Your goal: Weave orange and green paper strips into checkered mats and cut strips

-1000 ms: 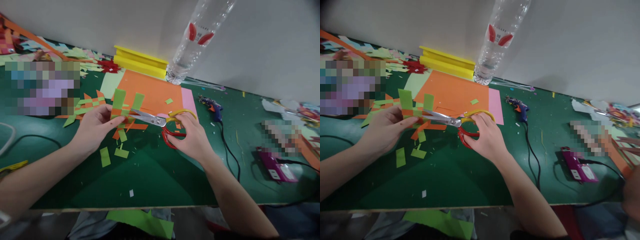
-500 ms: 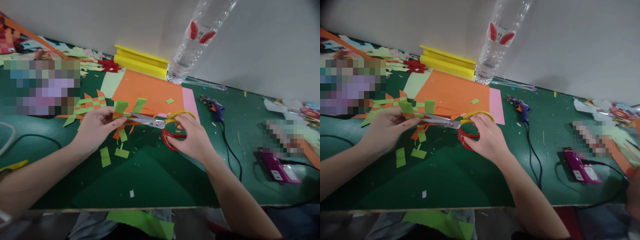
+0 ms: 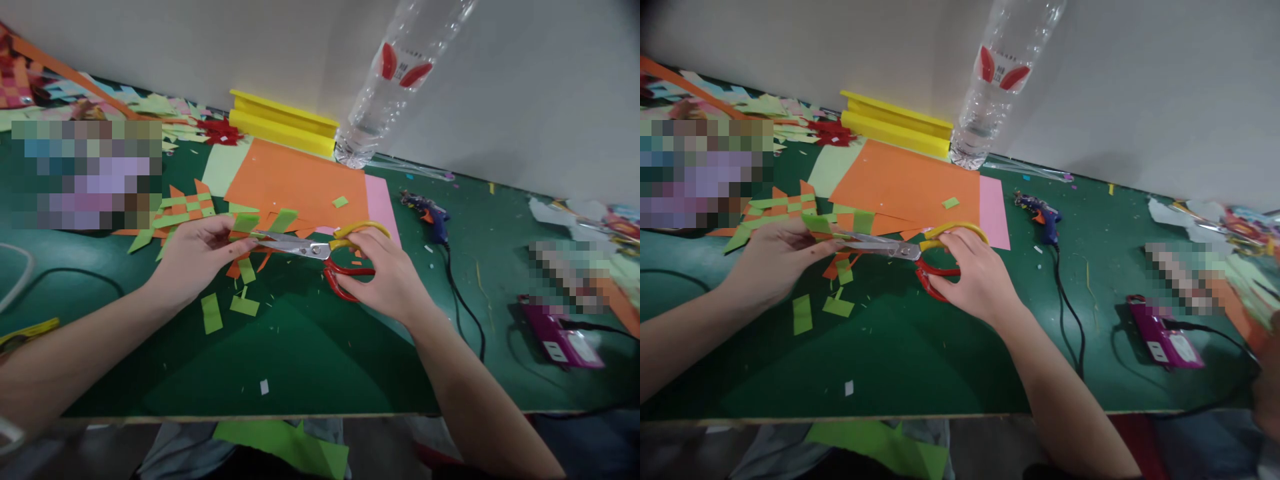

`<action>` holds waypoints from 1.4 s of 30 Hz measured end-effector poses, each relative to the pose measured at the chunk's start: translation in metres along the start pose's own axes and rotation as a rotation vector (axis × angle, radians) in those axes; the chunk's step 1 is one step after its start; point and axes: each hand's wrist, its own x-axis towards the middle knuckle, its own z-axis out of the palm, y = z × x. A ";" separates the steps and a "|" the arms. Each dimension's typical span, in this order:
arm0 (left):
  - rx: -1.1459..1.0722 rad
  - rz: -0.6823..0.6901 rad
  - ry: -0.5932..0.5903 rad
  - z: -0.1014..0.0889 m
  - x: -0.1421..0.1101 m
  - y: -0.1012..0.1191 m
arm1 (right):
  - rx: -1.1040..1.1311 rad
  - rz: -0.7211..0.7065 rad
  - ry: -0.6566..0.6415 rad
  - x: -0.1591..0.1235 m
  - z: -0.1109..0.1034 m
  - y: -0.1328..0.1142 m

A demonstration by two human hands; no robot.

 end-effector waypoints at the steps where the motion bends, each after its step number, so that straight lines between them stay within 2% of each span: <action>1: -0.016 -0.006 -0.002 0.001 0.000 0.001 | 0.003 0.002 0.000 0.000 0.000 0.000; 8: -0.030 -0.073 -0.031 0.001 -0.001 -0.005 | 0.025 0.015 -0.029 0.001 -0.002 -0.003; 24: -0.053 -0.040 -0.093 0.003 -0.004 -0.005 | 0.093 0.020 -0.066 0.001 -0.003 -0.006; 30: -0.036 -0.042 -0.083 0.002 -0.003 -0.006 | 0.126 0.037 -0.094 0.001 -0.004 -0.006; 42: -0.045 -0.063 -0.064 0.007 -0.002 0.010 | 0.143 0.029 -0.132 0.001 -0.006 -0.010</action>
